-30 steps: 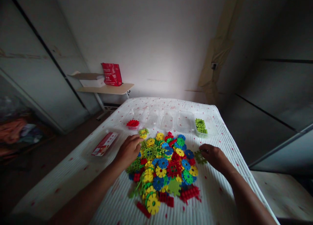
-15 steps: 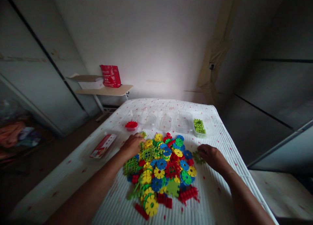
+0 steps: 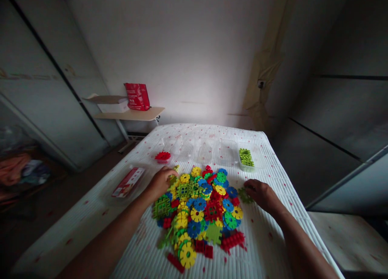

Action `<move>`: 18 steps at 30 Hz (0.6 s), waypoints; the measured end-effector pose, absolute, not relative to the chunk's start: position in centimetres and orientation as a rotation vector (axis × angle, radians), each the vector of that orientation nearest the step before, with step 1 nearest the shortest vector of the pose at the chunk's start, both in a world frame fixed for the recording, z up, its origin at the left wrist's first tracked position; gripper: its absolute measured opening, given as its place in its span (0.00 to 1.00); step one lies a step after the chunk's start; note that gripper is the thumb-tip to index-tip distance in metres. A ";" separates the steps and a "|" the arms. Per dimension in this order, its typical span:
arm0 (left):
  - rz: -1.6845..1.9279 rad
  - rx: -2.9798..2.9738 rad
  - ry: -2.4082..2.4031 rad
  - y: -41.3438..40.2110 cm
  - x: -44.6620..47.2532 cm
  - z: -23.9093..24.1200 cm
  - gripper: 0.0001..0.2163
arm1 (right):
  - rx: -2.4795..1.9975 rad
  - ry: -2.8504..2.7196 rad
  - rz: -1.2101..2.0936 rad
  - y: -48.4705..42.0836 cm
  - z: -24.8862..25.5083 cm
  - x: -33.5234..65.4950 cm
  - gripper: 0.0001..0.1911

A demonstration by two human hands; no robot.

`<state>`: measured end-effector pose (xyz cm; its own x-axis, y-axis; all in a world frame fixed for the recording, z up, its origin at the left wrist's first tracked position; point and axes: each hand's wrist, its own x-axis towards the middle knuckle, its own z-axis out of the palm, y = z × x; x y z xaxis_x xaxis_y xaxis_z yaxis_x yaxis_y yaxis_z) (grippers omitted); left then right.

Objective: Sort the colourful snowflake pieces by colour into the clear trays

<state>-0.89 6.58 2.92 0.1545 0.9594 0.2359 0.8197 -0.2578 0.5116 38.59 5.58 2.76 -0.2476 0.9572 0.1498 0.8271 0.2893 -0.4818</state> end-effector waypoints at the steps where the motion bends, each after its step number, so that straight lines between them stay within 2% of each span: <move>1: 0.831 2.115 1.726 6.6 -1.1 2.6 0.19 | -1.600 -2.156 0.437 5.6 2.7 38.7 0.13; 5: 0.991 1.886 1.697 6.4 -1.1 2.2 0.17 | -1.611 -2.174 0.455 5.7 2.5 38.9 0.13; 18: 1.014 1.668 1.342 4.4 4.4 3.9 0.19 | -1.614 -2.170 0.420 5.7 2.6 38.7 0.14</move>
